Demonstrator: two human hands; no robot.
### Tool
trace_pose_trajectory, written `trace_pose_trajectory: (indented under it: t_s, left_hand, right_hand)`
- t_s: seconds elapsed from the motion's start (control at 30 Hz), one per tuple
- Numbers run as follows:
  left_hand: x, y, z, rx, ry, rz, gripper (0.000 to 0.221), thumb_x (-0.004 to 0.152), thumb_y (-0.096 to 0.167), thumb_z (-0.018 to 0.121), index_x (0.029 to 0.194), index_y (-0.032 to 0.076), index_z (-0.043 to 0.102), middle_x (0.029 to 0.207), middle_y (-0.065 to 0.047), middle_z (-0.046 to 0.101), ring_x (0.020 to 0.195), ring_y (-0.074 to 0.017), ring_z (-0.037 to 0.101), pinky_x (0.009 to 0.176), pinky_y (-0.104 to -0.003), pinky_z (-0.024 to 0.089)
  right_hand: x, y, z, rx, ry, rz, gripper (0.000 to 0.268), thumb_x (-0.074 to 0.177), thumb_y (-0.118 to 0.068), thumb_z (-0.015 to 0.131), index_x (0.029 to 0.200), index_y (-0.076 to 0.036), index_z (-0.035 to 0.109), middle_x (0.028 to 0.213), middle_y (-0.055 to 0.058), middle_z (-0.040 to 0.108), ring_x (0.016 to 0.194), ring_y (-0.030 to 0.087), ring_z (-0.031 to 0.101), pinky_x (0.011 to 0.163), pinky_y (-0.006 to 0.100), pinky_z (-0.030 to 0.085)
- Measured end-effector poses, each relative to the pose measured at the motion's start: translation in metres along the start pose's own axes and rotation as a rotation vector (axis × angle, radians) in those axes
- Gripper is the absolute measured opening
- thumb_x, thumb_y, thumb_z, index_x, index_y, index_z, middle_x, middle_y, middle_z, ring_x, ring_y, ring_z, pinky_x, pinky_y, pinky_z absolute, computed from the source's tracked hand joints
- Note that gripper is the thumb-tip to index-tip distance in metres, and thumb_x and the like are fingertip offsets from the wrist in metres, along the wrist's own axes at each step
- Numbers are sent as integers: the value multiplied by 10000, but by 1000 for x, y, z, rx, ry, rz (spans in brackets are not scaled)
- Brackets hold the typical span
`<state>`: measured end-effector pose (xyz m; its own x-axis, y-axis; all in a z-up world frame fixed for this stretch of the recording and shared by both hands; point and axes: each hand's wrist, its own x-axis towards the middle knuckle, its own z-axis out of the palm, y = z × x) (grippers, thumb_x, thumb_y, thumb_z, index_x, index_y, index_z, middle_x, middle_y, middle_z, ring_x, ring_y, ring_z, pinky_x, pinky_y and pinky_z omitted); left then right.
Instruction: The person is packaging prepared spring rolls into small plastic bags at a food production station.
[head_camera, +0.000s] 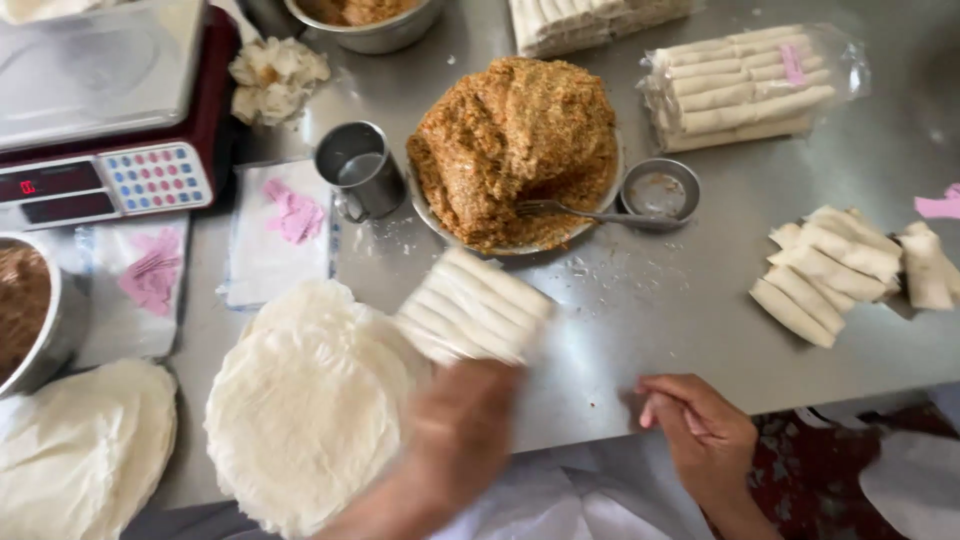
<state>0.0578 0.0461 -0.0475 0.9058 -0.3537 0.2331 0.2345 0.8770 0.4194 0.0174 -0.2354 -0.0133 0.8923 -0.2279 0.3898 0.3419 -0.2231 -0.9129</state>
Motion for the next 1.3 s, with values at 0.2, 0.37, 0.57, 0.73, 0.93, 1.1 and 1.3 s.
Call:
trace_pose_trajectory:
  t_s: [0.2,0.37,0.57,0.73,0.93,1.1,1.3]
  left_hand:
    - [47,29,84,1770,-204,1,574,887,440,742,1234,-14,696,1146,-193,756,982,-318,764,871,-387,610]
    - [123,203,-13,2336,493,177,163,1008,192,679,902,152,796,785,34,764,635,-82,638,611,-282,469]
    - [171,275,-166,2247,769,-107,226,893,289,826,1082,164,824,988,-53,794,890,-181,752,895,-352,561]
    - [177,274,-168,2321,760,-85,186,875,87,703,986,150,838,880,-109,780,763,-264,717,696,-406,558]
    - [164,286,-145,2336,785,72,240,834,120,620,917,157,842,811,-12,779,705,-154,711,690,-313,554]
    - [144,272,-79,2204,791,238,120,845,99,728,905,116,830,773,10,764,685,-75,709,652,-228,595]
    - [81,199,-16,2423,307,743,131,977,-37,807,972,93,822,889,-23,785,682,-105,671,563,-210,482]
  right_hand:
    - [-11,7,-12,-197,-100,362,193,928,-89,655,1038,-31,804,849,77,794,674,117,728,603,230,534]
    - [-6,9,0,-237,-49,135,149,938,-6,629,991,-28,766,818,57,749,564,87,673,613,207,596]
    - [-6,11,13,-359,28,39,145,941,26,628,979,-26,759,818,55,740,544,78,654,569,176,534]
    - [-7,12,17,-408,25,40,166,960,20,607,1006,-23,761,838,62,746,536,79,652,562,177,541]
    - [-7,9,15,-372,14,72,164,942,38,614,1007,-11,756,860,73,753,541,86,653,561,179,543]
    - [8,-1,15,-258,42,155,124,929,49,635,971,18,748,845,112,730,558,107,655,561,182,540]
    - [32,-40,25,-227,15,-125,126,916,17,626,1008,63,700,955,194,738,574,139,715,503,160,586]
